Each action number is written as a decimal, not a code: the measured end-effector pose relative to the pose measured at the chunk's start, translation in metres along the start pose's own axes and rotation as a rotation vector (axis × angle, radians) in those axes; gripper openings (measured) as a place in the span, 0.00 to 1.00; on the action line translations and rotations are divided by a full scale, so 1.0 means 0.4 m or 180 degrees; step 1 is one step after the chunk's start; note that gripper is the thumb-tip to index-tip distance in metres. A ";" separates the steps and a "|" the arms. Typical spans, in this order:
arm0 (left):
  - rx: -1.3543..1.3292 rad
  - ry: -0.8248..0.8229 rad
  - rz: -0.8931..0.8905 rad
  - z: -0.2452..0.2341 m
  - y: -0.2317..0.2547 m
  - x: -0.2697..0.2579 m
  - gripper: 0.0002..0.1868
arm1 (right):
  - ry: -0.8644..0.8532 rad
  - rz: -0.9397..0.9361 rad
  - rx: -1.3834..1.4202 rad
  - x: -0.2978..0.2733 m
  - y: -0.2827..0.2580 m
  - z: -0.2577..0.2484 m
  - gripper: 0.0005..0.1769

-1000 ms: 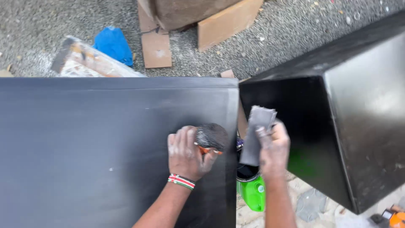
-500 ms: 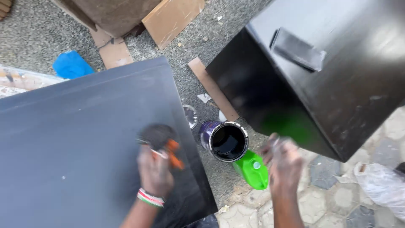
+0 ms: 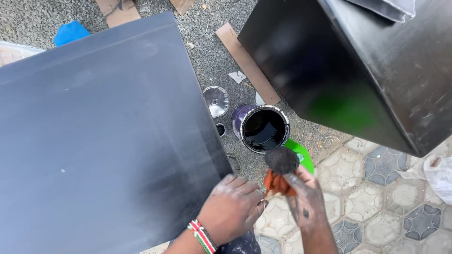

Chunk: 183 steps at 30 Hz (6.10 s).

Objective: Painting a furniture panel with black paint using a brush and a rag.

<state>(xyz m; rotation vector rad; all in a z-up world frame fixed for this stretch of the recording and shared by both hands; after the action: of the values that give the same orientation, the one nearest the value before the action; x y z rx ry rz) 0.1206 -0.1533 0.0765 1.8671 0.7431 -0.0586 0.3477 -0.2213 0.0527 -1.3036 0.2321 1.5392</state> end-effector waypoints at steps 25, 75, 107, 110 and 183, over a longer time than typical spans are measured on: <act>0.1669 -0.0631 0.1212 0.074 -0.054 -0.053 0.16 | -0.0638 -0.0930 0.0880 -0.027 0.132 0.009 0.29; 0.1951 0.0744 -0.0563 -0.192 -0.193 0.032 0.51 | -0.0277 -0.0547 0.0528 0.019 0.196 -0.011 0.28; 0.1527 0.2271 -0.1306 0.011 -0.155 -0.129 0.41 | 0.0273 0.0092 -0.0991 0.048 0.268 -0.229 0.18; 0.1717 0.2686 -0.1025 -0.116 -0.176 0.012 0.32 | 0.0373 0.0523 -0.1151 0.042 0.242 -0.244 0.14; -0.4054 0.1555 -0.1535 -0.077 0.182 0.394 0.13 | 0.0120 -0.3028 -0.3822 0.165 -0.331 0.121 0.13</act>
<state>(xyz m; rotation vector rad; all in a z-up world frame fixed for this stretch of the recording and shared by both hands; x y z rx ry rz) 0.2759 -0.0708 0.0908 0.4575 1.1676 0.4755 0.4327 -0.0935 0.0779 -1.8885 -1.3042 0.7234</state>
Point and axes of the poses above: each hand's wrist, its own x-axis towards the middle knuckle, its own z-axis out of the palm, y = z × x, the point moved 1 cm from there along x, towards the middle knuckle, and after that the axes turned 11 degrees about -y, right-handed, at the moved point
